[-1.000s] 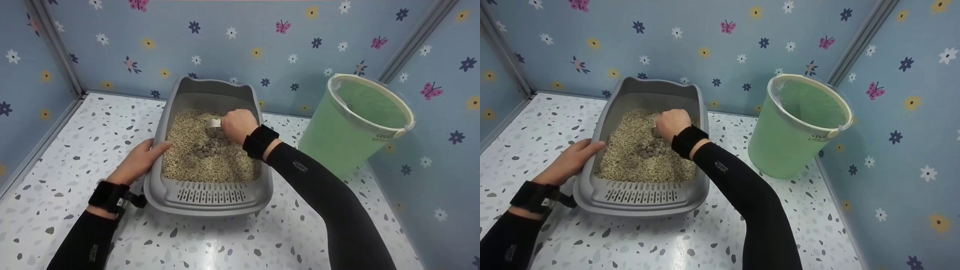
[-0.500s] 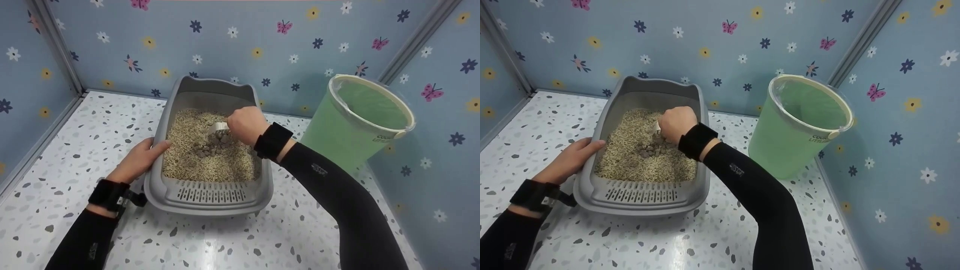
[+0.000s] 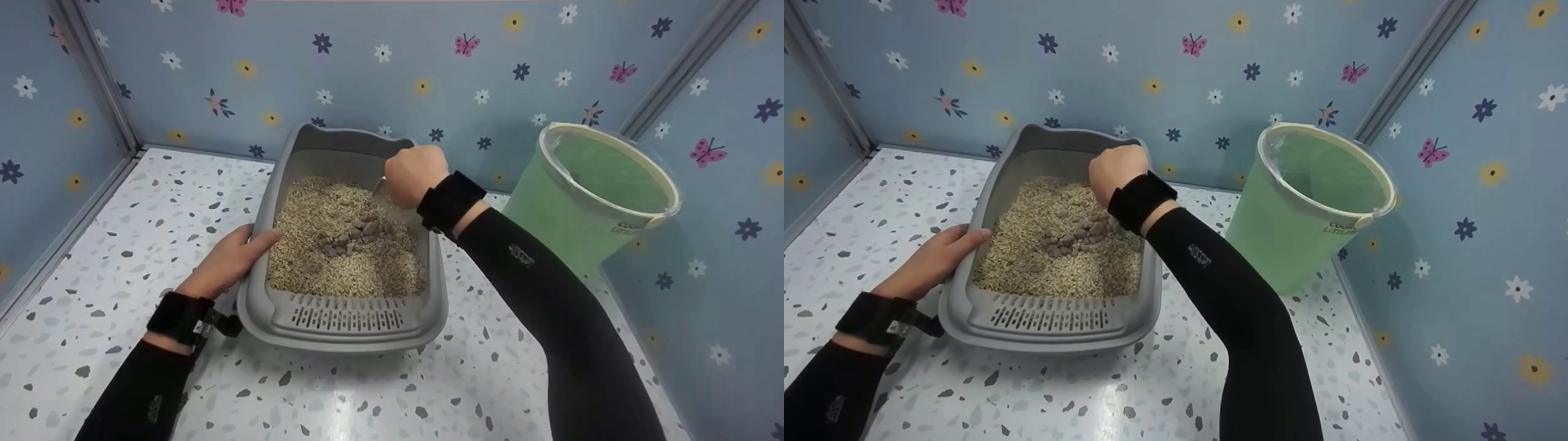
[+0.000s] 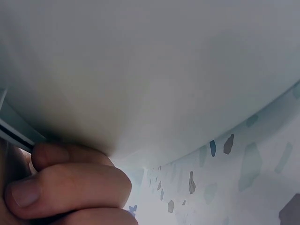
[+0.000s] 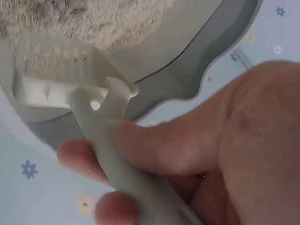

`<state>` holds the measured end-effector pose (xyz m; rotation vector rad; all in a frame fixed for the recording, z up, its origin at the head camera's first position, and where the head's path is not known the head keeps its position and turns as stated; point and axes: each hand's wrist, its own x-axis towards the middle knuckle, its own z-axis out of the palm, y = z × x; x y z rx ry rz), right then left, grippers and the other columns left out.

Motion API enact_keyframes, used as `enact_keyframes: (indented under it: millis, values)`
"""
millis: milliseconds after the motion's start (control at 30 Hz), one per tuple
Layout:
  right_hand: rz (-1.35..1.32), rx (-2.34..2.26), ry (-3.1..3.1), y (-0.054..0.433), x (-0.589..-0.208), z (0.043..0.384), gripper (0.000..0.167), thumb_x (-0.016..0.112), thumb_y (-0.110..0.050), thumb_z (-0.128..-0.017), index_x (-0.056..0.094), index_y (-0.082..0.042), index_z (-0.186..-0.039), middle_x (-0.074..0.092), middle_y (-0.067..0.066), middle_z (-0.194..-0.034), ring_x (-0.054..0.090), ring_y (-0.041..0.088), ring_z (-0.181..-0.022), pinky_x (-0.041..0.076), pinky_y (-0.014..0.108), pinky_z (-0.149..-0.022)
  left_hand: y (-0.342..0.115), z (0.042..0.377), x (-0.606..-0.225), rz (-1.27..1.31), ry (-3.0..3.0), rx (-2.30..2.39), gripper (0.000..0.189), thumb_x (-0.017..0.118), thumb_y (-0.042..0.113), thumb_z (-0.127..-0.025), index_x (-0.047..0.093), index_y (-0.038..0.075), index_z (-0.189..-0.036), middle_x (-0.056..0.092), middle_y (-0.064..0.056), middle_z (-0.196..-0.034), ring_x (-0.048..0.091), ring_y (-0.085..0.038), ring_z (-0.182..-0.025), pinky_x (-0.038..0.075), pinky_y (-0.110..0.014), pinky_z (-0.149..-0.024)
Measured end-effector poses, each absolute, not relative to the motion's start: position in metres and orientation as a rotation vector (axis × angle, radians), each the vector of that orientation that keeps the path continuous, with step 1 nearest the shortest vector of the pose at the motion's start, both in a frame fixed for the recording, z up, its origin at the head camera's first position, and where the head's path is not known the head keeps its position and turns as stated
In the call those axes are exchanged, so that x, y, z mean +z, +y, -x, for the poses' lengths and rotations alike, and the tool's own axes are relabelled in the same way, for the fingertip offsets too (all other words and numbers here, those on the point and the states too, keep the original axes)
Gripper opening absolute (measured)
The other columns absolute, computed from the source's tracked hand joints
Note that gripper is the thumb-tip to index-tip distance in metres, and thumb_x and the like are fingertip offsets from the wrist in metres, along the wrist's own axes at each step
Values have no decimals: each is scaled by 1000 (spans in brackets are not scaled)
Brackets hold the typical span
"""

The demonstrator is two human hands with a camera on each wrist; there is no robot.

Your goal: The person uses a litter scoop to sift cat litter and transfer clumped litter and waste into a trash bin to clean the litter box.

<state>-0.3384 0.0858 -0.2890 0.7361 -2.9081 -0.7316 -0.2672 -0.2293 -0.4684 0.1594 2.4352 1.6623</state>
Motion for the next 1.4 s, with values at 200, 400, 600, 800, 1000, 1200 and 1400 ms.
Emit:
enact_keyframes:
  millis: [200, 400, 600, 800, 1000, 1200, 1400]
  values:
    - [-687, -841, -2993, 80, -293, 350, 43, 57, -16, -107, 36, -17, -69, 35, -1, -67, 33, 18, -62, 29, 37, -53, -230, 268, -470, -137, 2430, 1660, 98, 55, 74, -108, 38, -4, -166, 66, -28, -133, 74, -35, -107, 64, -36, -87]
    - [-653, -744, -3204, 86, -291, 370, 43, 69, -33, -104, 45, -18, -72, 41, -1, -72, 38, 18, -65, 35, 39, -59, -231, 269, -470, -125, 2408, 1667, 100, 55, 73, -108, 34, -3, -169, 66, -28, -135, 75, -36, -109, 65, -39, -90]
    - [-694, -478, -3426, 102, -288, 395, 39, 47, -8, -101, 37, -19, -65, 26, -4, -64, 19, 14, -59, 23, 34, -59, -230, 268, -469, -128, 2395, 1668, 105, 55, 78, -106, 31, -2, -171, 66, -27, -136, 74, -37, -113, 64, -44, -94]
    - [-778, -212, -3536, 111, -295, 412, 41, 47, -1, -94, 33, -21, -60, 22, -6, -60, 12, 11, -56, 18, 30, -57, -231, 267, -468, -125, 2378, 1691, 102, 56, 77, -106, 34, -2, -169, 66, -27, -134, 74, -38, -112, 66, -45, -92]
    - [-751, 122, -3621, 113, -301, 417, 41, 51, 1, -88, 37, -22, -58, 35, -6, -55, 34, 8, -48, 26, 26, -51, -230, 267, -468, -130, 2387, 1683, 108, 56, 80, -104, 30, -1, -172, 63, -26, -143, 70, -39, -123, 58, -53, -107]
    - [-725, -144, -3540, 102, -304, 399, 40, 69, -1, -95, 52, -18, -62, 49, -2, -62, 43, 15, -56, 38, 32, -57, -232, 265, -467, -131, 2389, 1687, 106, 56, 79, -105, 33, -2, -169, 66, -25, -137, 74, -37, -115, 65, -43, -95]
    - [-882, -973, -3114, 84, -318, 372, 41, 69, -13, -107, 51, -17, -70, 49, -1, -71, 45, 18, -70, 49, 39, -72, -231, 264, -466, -123, 2385, 1677, 106, 56, 78, -105, 32, -2, -170, 66, -26, -138, 73, -38, -117, 64, -46, -97]
